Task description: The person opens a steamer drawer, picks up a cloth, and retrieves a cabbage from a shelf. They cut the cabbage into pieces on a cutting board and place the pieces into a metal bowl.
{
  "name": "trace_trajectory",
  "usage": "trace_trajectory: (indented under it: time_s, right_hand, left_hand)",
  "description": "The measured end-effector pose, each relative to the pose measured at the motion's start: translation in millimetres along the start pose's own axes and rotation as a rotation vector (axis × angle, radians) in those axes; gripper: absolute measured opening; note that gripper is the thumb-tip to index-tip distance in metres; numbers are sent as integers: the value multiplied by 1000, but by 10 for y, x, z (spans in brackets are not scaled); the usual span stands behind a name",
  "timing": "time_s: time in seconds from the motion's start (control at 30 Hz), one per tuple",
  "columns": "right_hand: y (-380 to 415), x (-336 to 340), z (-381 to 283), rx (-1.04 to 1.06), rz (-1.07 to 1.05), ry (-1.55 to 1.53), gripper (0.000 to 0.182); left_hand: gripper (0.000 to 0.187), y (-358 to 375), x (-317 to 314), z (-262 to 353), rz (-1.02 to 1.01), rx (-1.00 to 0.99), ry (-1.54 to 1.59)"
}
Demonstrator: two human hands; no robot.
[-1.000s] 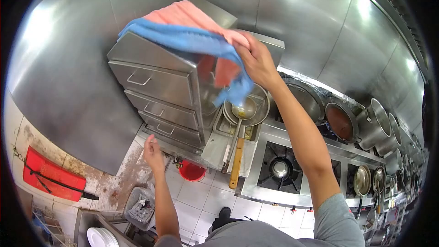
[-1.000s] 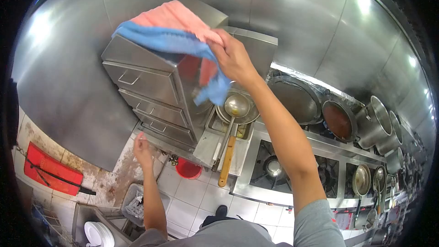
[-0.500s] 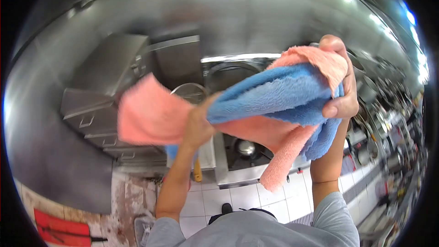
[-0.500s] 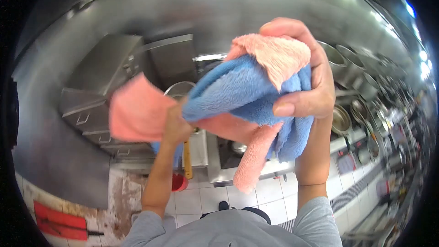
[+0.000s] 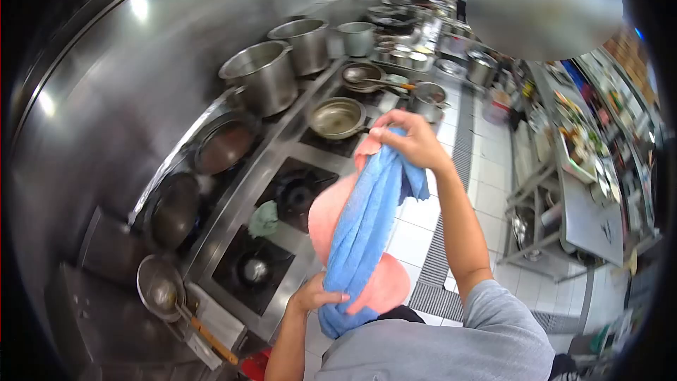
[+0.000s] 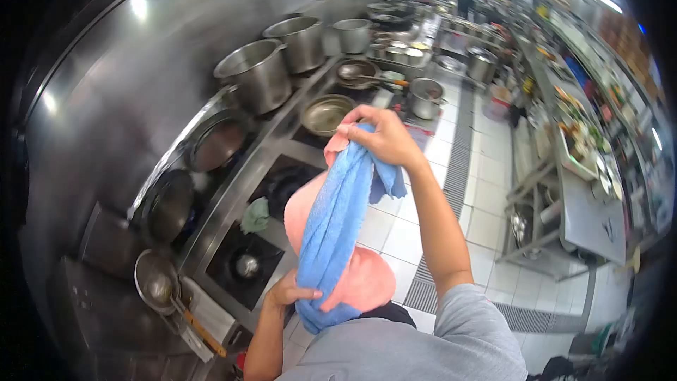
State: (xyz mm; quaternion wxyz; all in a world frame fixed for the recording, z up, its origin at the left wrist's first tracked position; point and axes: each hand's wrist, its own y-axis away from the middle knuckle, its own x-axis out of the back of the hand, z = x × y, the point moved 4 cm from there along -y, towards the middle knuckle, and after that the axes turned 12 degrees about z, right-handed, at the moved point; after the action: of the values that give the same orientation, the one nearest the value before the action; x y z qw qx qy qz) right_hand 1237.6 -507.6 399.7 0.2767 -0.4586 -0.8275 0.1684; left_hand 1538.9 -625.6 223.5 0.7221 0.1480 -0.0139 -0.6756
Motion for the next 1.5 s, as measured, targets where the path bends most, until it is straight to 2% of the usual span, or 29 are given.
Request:
trace_trajectory:
  time_s: [0.03, 0.1, 0.13, 0.17, 0.2, 0.23, 0.27, 0.33, 0.4, 0.43, 0.5, 0.53, 0.6, 0.63, 0.73, 0.87, 0.93, 0.97, 1.03, 1.1, 1.17, 1.2, 1.3, 1.33, 1.37, 1.43, 1.47, 1.5]
  right_hand:
    - [80, 128, 303, -49, 41, 89, 29]
    - [498, 222, 1016, -137, 276, 280, 29]
    - [795, 292, 1173, -21, 369, 455, 31]
    - [1125, 338, 1295, 98, 458, 636, 33]
    - [1479, 370, 1576, -147, 450, 493, 38]
    - [1848, 418, 1749, -549, 345, 432, 46]
    - [2183, 476, 1661, -842, 281, 323, 54]
    - [2874, 364, 1702, -880, 204, 43, 58]
    - [3229, 144, 1598, -802, 473, -588, 54]
    - [3319, 212, 1618, -805, 512, -586, 54]
    - [3543, 148, 1610, -1185, 42, -1012, 49]
    - [3515, 181, 1673, -1186, 92, -1015, 49]
    - [3160, 355, 1788, -709, 69, -201, 41]
    - [2983, 508, 1749, -728, 101, -199, 41]
    - [2510, 1037, 1482, -715, 117, -55, 37]
    - [2463, 1531, 1481, -681, 340, 122, 34]
    - [2669, 1682, 1599, -667, 444, 185, 31]
    - [2741, 1751, 1573, -681, 468, 190, 31]
    - [2831, 1958, 1419, -511, 605, 363, 26]
    - [2952, 2099, 1260, -519, 746, 361, 23]
    - [3195, 2257, 1171, -531, 1000, 368, 23]
    - [3221, 2381, 1030, -444, 1088, 414, 20]
    - [3635, 2740, 846, -468, 1266, 437, 18]
    - [3707, 2911, 740, -351, 1272, 507, 12]
    - [3836, 3042, 732, -346, 1290, 520, 12]
    - [4117, 3314, 777, -362, 1369, 212, 16]
    - [4158, 3490, 759, -356, 1386, 219, 16]
    - [4146, 3664, 751, -344, 1436, 138, 26]
  left_hand:
    - [49, -122, -121, -28, -44, 17, -10]
    - [61, -356, -407, -85, -147, 90, 220]
    - [61, -485, -515, -148, -185, 105, 207]
    - [63, -654, -571, -225, -119, 127, 263]
    - [66, -811, -626, -281, -48, 151, 318]
    - [66, -928, -721, -314, -84, 167, 303]
    - [63, -1051, -817, -331, -52, 120, 289]
    - [61, -1277, -1086, -321, -49, 89, 273]
    - [52, -1435, -1325, -243, -67, 72, 13]
    - [52, -1540, -1398, -271, -99, 86, 0]
    - [42, -1770, -1512, -337, -111, 54, -214]
    - [42, -1864, -1586, -338, -153, 67, -221]
    - [33, -2069, -1638, -171, -2, -75, -51]
    - [33, -2184, -1650, -143, -33, -57, -58]
    - [26, -2611, -1576, 10, 76, -142, -176]
    - [24, -3098, -1845, 324, -136, -250, -320]
    - [32, -3254, -2114, 453, -381, -169, -448]
    - [32, -3352, -2197, 436, -408, -161, -451]
    - [38, -3546, -2440, 353, -572, -136, -538]
    - [39, -3630, -2793, 409, -675, -217, -576]
    - [37, -3642, -3166, 424, -819, -351, -647]
    - [37, -3661, -3353, 412, -860, -351, -649]
    - [37, -3712, -3949, 448, -935, -350, -598]
    - [40, -3694, -4189, 487, -1048, -376, -608]
    - [43, -3672, -4418, 482, -1158, -405, -617]
    - [41, -3643, -4853, 396, -1193, -357, -529]
    - [38, -3608, -5083, 356, -1209, -292, -440]
    - [38, -3549, -5297, 325, -1227, -290, -448]
